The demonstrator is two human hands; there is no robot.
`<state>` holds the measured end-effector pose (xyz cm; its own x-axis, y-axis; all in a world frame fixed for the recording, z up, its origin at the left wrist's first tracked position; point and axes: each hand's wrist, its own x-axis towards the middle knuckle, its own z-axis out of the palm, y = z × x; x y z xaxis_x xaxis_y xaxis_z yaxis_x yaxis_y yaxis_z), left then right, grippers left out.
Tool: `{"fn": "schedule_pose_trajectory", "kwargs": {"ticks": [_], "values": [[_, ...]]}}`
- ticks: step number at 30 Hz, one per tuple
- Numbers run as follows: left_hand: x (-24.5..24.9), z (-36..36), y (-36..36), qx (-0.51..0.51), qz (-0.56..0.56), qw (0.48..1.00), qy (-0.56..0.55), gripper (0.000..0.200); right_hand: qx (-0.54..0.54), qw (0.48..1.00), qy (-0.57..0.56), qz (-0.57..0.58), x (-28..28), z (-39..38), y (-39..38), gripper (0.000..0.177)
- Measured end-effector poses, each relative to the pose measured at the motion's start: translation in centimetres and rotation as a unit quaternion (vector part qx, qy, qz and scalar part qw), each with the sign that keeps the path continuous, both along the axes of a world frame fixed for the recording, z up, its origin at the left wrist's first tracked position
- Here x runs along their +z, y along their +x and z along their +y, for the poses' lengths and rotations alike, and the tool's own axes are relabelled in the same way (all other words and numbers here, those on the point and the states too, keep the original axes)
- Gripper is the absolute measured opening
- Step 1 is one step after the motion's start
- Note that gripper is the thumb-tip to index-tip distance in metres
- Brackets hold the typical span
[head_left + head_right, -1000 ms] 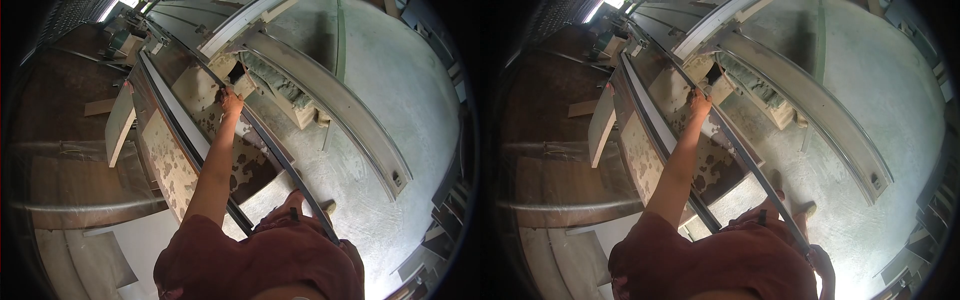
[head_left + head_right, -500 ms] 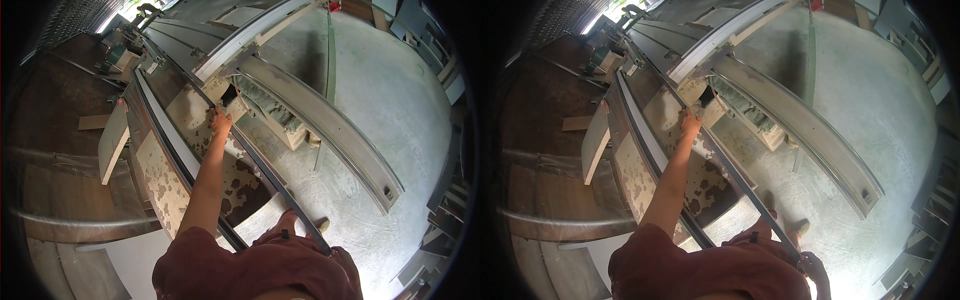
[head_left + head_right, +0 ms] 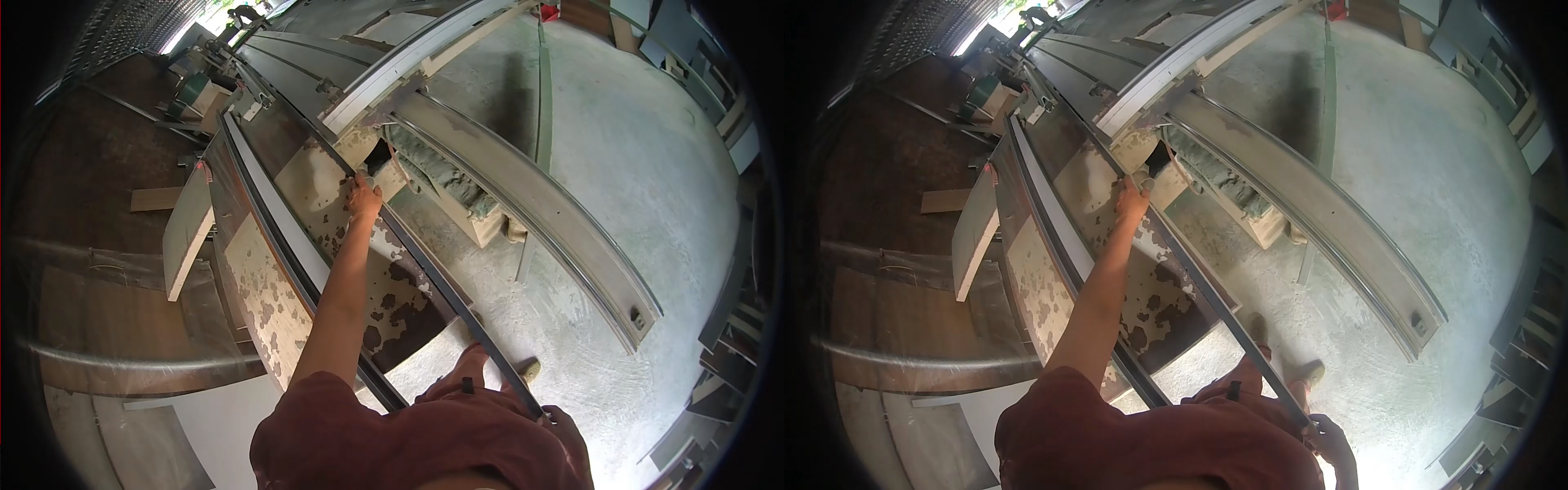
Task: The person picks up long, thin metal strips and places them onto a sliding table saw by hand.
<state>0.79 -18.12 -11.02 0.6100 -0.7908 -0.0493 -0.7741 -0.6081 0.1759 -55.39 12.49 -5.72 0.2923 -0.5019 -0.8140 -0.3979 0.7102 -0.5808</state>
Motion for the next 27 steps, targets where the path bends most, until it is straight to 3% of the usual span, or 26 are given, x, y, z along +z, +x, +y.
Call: {"fn": "schedule_pose_trajectory", "kwargs": {"ticks": [27], "values": [[-1.1,-0.7,2.0,-0.031,0.019,0.999,-0.038,0.062,0.06,0.997,-0.042,0.026,-1.4,-0.2,0.7,0.036]]}}
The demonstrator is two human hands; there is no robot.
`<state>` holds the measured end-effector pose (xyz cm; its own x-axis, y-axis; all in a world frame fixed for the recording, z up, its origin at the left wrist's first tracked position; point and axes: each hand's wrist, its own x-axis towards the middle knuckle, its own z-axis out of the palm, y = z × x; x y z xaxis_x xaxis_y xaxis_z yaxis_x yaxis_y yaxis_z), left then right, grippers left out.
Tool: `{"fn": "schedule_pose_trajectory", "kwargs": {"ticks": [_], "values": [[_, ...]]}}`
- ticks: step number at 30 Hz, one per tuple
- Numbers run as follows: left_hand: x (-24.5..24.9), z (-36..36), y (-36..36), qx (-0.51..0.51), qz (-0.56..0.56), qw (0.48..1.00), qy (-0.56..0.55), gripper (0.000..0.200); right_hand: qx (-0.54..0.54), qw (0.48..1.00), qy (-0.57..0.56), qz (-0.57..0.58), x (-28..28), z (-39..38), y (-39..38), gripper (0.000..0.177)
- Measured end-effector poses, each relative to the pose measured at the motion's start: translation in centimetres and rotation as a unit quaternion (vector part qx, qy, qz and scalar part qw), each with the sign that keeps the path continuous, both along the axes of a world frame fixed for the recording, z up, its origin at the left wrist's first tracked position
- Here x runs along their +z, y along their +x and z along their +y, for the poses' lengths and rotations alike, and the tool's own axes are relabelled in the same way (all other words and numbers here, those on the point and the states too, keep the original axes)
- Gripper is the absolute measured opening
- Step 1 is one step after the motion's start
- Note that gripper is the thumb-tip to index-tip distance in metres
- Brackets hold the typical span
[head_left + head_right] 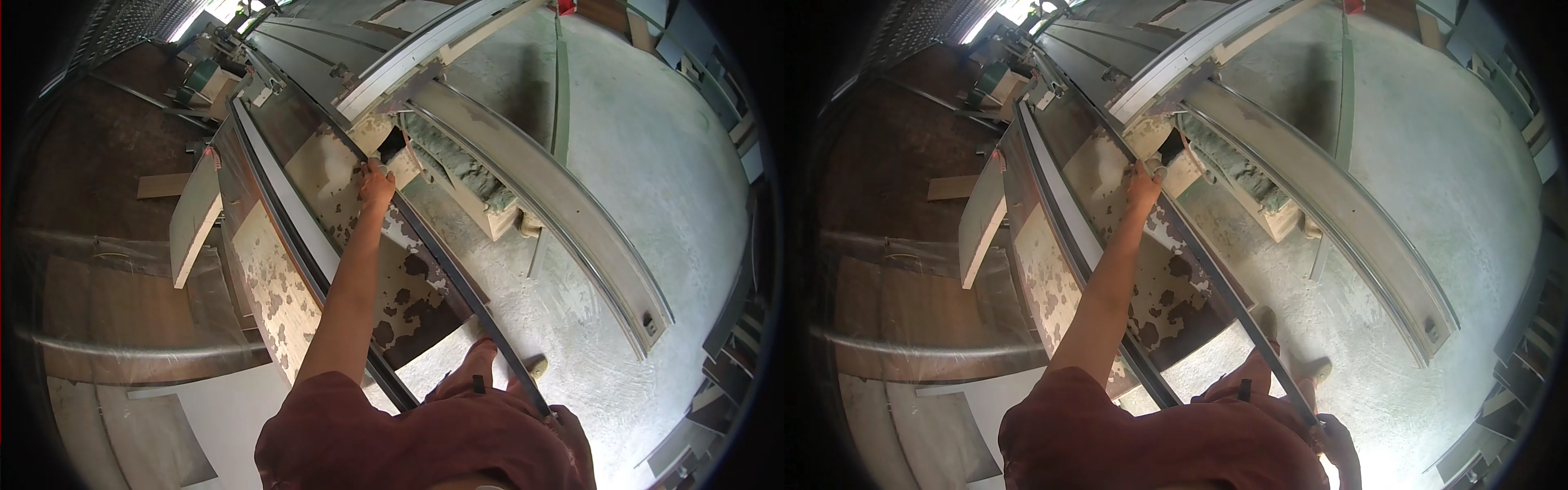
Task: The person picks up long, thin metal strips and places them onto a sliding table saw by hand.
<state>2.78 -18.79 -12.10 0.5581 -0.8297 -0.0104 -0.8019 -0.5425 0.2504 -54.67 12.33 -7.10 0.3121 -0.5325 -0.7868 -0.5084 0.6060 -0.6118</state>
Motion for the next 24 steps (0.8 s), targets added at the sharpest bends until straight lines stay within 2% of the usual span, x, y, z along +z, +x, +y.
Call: {"fn": "schedule_pose_trajectory", "kwargs": {"ticks": [4,9,16,19,22,24], "values": [[-0.5,0.1,0.3,-0.006,-0.043,0.999,-0.027,0.061,-0.017,0.999,0.037,-0.013,0.3,-0.5,0.2,0.039],[-1.4,-0.2,1.2,-0.02,-0.085,0.995,-0.054,0.063,0.011,1.0,0.013,0.002,1.4,-1.5,1.2,0.038],[-1.2,-0.9,1.8,-0.011,-0.058,0.997,-0.053,0.063,-0.006,0.999,0.03,0.01,1.7,-1.9,2.5,0.032],[-1.3,-1.5,2.4,-0.002,-0.043,0.998,-0.038,0.062,-0.034,0.998,0.044,-0.012,1.4,-2.0,2.9,0.033],[-1.1,-1.8,2.9,0.008,-0.042,0.999,-0.032,0.062,-0.013,0.999,0.031,0.009,1.1,-2.2,3.3,0.035],[-0.8,-2.0,3.2,0.011,-0.003,0.999,-0.03,0.062,-0.015,0.999,0.043,0.015,1.2,-2.5,3.7,0.036]]}}
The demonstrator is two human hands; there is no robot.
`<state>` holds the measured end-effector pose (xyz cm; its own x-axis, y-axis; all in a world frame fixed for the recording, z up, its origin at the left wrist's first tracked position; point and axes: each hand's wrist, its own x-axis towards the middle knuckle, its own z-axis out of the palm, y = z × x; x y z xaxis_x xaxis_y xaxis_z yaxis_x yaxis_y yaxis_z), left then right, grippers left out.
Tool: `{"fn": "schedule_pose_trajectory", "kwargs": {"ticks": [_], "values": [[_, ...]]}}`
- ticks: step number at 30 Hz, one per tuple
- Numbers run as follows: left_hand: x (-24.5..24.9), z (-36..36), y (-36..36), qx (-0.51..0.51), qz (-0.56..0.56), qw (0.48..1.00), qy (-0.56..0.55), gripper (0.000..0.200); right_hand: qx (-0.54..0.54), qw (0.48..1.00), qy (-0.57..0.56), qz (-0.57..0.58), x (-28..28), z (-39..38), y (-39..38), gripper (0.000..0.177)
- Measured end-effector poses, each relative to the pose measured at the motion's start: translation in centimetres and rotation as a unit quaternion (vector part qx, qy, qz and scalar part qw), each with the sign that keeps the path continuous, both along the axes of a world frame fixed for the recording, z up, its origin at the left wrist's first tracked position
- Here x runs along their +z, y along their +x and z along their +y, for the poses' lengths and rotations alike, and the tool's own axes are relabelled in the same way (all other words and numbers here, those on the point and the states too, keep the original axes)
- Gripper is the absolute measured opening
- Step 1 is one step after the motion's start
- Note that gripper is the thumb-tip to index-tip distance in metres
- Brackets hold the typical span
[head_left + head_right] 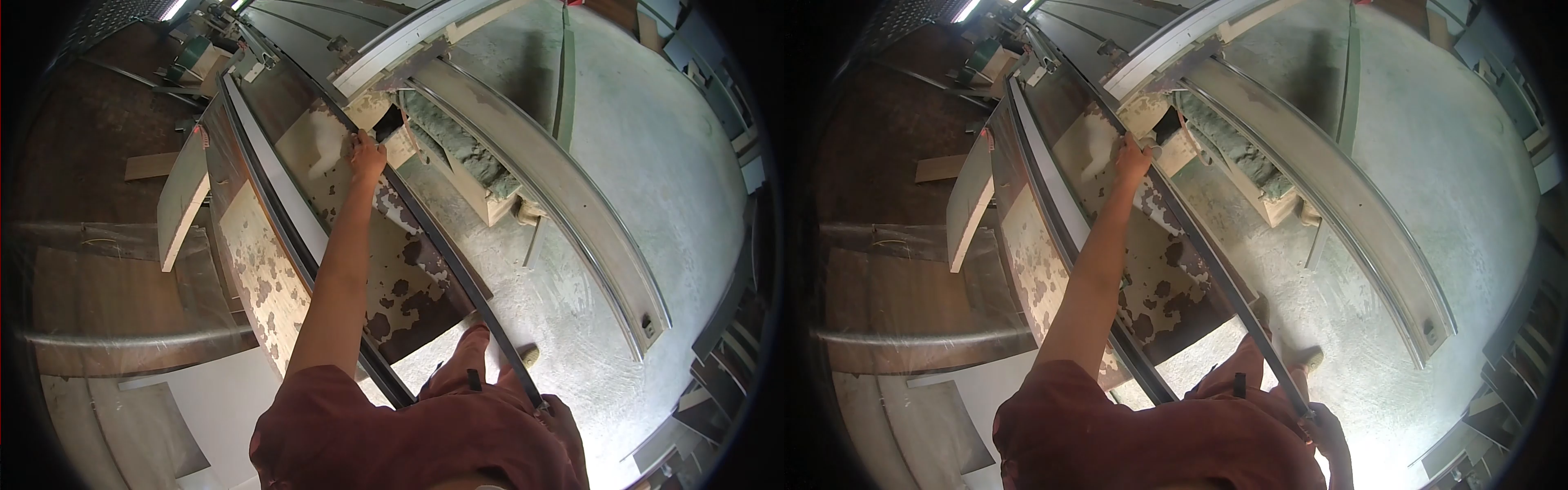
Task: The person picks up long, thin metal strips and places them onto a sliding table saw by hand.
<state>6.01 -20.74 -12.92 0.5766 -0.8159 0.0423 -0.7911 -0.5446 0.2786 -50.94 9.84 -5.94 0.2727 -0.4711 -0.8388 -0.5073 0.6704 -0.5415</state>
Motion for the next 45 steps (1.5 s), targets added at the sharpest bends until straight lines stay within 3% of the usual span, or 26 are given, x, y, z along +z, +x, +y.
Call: {"fn": "schedule_pose_trajectory", "kwargs": {"ticks": [19,23,26,28,32,34,36,41,45], "values": [[0.0,-1.6,2.0,0.026,-0.026,0.999,0.026,0.061,0.015,1.0,0.002,-0.01,-1.3,-1.3,1.5,0.034],[-0.1,-1.7,2.4,0.017,-0.01,1.0,0.021,0.067,0.006,0.999,0.036,0.004,-0.9,-1.6,1.9,0.033],[1.3,-0.4,1.9,0.029,-0.015,0.999,0.01,0.074,0.015,1.0,-0.015,-0.006,-2.4,-0.9,1.4,0.036],[1.8,0.9,0.1,0.035,-0.028,0.999,-0.003,0.078,0.051,0.994,-0.098,0.014,-2.7,-0.7,1.1,0.036],[2.2,6.8,-6.6,-0.026,-0.028,0.99,-0.138,0.078,0.051,0.996,-0.063,0.028,-2.5,-1.3,0.8,0.038],[3.6,10.8,-11.4,-0.044,0.02,0.991,-0.125,0.077,0.062,0.995,-0.078,0.019,-1.8,-1.7,0.8,0.04],[2.2,14.0,-14.3,-0.115,-0.013,0.978,-0.175,0.076,0.055,0.996,-0.067,0.01,-1.5,-2.0,0.8,0.041],[0.8,17.2,-18.8,-0.112,-0.024,0.987,-0.113,0.074,0.063,0.998,-0.016,0.006,-0.8,-2.7,0.8,0.041],[-0.5,16.9,-19.1,-0.105,-0.057,0.99,-0.077,0.073,0.048,0.996,-0.052,-0.05,-1.6,-2.4,0.2,0.036]]}}
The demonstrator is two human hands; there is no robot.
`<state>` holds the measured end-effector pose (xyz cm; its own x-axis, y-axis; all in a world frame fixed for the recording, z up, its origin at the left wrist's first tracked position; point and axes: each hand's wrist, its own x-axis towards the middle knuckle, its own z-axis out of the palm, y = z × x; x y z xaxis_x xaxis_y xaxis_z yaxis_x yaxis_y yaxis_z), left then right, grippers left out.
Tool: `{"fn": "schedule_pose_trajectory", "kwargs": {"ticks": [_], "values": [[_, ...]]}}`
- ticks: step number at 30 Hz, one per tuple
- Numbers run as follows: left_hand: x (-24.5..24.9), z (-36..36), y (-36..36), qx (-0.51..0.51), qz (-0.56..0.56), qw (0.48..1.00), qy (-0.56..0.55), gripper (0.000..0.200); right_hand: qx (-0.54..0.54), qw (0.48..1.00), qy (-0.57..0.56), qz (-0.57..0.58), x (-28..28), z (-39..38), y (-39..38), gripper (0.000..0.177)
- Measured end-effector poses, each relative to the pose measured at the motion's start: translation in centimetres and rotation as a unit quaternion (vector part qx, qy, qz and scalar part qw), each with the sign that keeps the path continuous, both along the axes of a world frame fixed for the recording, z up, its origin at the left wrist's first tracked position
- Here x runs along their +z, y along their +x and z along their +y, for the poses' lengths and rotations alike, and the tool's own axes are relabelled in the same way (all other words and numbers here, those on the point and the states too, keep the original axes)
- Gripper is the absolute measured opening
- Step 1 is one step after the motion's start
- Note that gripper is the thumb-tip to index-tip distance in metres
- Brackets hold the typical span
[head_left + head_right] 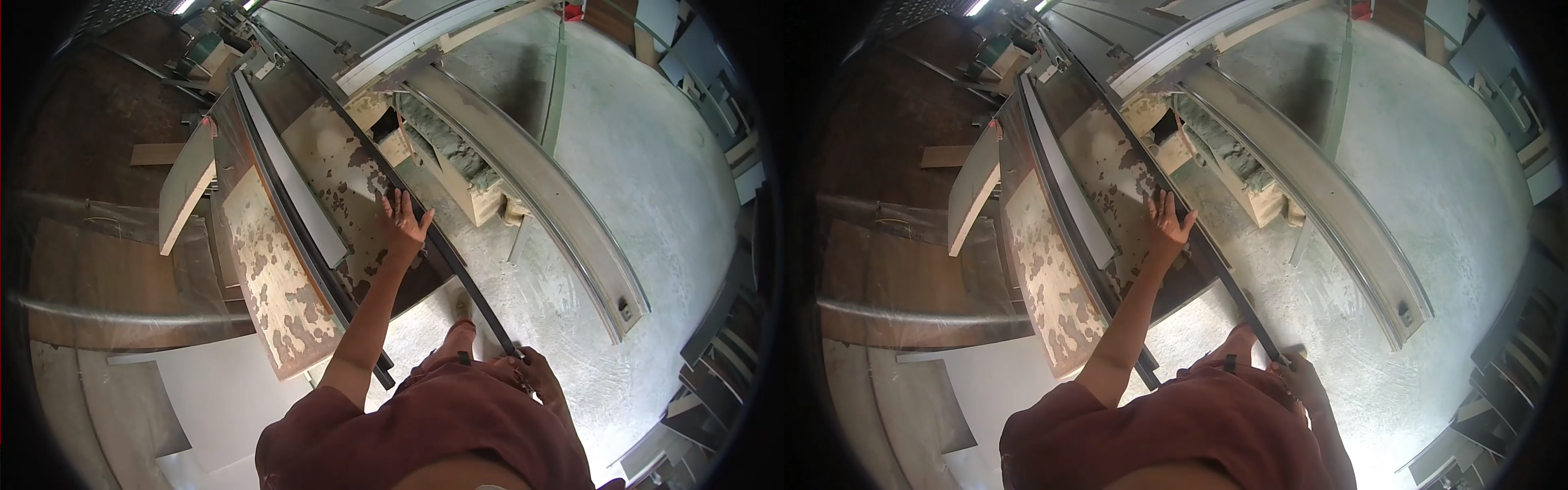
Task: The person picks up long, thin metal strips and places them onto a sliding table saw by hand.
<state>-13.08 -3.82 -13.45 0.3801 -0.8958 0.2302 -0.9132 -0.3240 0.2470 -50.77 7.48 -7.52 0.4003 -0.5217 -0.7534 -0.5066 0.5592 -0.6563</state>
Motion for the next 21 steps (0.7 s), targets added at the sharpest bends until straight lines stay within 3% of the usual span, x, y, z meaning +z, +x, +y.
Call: {"fn": "schedule_pose_trajectory", "kwargs": {"ticks": [4,6,13,16,19,21], "values": [[0.9,-0.5,-0.4,0.022,-0.037,0.999,0.023,0.072,-0.029,0.999,0.002,-0.021,-0.3,0.5,-0.4,0.035],[3.3,-0.7,-0.9,0.038,-0.021,0.992,0.119,0.073,-0.024,0.998,-0.049,-0.04,-1.4,0.8,-1.1,0.036],[5.0,-0.9,-2.1,0.059,0.024,0.989,0.134,0.078,-0.005,0.996,-0.045,-0.08,-2.6,1.6,-2.6,0.041],[5.1,-1.0,-2.3,0.077,0.033,0.986,0.145,0.081,0.011,0.991,-0.111,-0.078,-3.1,2.6,-3.2,0.044],[4.3,-1.3,-1.9,0.088,0.05,0.985,0.139,0.083,0.028,0.988,-0.151,0.001,-0.4,2.9,-2.7,0.045],[4.2,-1.4,-1.6,0.08,0.116,0.983,0.116,0.083,0.054,0.969,-0.242,-0.002,-0.1,3.0,-2.5,0.043]]}}
